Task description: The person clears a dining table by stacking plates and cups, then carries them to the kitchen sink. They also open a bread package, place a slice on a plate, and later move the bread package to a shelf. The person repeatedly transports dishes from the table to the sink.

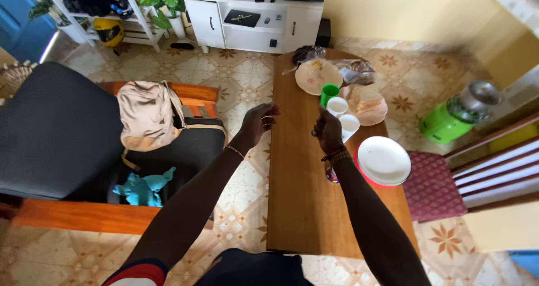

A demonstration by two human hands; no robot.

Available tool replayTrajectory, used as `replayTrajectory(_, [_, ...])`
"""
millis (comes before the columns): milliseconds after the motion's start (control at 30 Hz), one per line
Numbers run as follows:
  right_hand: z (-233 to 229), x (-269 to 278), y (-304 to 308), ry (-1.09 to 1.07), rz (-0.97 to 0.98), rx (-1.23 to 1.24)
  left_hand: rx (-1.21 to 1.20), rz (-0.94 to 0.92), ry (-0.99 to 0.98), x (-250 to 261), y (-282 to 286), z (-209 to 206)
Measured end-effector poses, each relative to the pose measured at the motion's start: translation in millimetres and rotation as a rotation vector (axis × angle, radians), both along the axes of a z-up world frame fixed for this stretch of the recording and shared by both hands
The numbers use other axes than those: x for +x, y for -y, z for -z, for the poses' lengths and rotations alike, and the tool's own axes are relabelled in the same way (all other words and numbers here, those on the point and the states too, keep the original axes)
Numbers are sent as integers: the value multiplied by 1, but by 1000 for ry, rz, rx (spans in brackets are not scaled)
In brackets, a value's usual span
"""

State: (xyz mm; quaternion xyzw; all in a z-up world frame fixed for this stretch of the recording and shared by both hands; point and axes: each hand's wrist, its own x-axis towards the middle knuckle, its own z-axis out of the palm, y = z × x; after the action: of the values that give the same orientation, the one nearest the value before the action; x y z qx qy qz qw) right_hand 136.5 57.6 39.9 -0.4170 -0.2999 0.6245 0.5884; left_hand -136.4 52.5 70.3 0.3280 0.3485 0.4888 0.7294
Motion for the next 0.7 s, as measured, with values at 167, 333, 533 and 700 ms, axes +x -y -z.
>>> replayTrajectory(167, [-6,-17,27,166,-76,-30,-9,-53,99,-7,-17,-8])
replayTrajectory(333, [-15,-18,41,220,-42,-61,34,-23,38,14,-33,-18])
replayTrajectory(533, [-6,-6,5,242,59,-111,73,128,-103,33,-75,-33])
replayTrajectory(700, [15,-12,-38,361,207,-132,143,209,-154,10,-135,-10])
